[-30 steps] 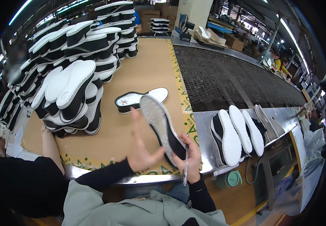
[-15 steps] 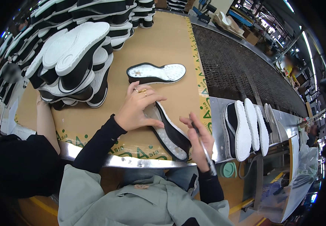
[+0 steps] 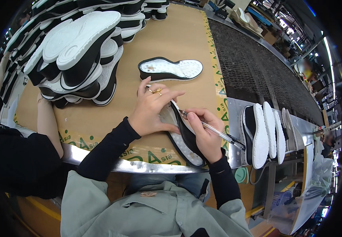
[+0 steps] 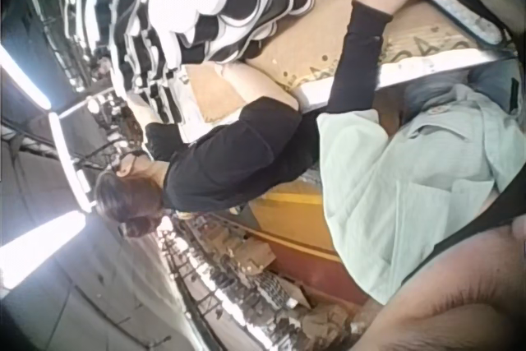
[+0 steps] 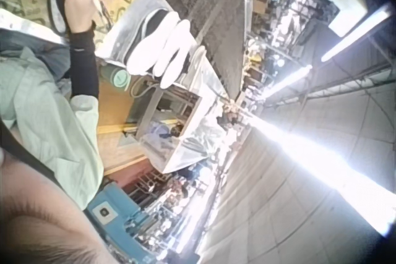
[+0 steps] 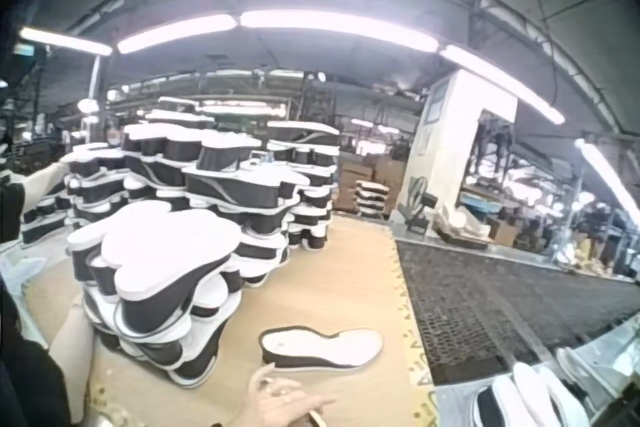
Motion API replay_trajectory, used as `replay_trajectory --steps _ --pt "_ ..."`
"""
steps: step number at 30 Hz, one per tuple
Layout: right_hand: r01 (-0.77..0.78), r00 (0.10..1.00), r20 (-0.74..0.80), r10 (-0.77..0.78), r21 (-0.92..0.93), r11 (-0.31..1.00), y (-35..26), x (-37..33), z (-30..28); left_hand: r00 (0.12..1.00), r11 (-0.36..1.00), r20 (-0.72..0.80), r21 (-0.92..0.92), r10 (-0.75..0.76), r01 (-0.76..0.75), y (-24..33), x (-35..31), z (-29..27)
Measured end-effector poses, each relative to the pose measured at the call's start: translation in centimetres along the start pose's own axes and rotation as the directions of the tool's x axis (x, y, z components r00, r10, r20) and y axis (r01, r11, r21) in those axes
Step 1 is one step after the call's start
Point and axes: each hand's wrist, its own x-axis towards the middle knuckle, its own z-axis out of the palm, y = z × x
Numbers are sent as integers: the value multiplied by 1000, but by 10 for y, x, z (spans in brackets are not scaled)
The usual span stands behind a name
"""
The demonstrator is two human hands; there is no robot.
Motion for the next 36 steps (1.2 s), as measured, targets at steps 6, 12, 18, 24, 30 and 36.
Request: replay_trajectory --steps 6,12,18,24,30,36 --pt "47 999 -23 -47 -25 999 5 -1 1 1000 1000 -16 -18 3 -4 1 0 2" --pt "33 996 87 -18 -177 984 -2 0 -3 1000 1000 -11 -18 -8 8 0 -1 2" --pt "53 993 110 -33 -184 982 -4 -5 -8 1000 1000 -1 -10 -9 9 1 0 2" --pt "140 985 126 -114 -226 964 -4 -11 -16 1000 1000 10 -18 -3 3 1 0 0" --pt "209 954 281 -101 -388 897 -17 0 -25 1000 999 4 -46 4 -4 0 0 1" --pt "117 958 287 -2 -383 916 -20 -5 -35 1000 999 -2 -42 9 -9 -1 0 2"
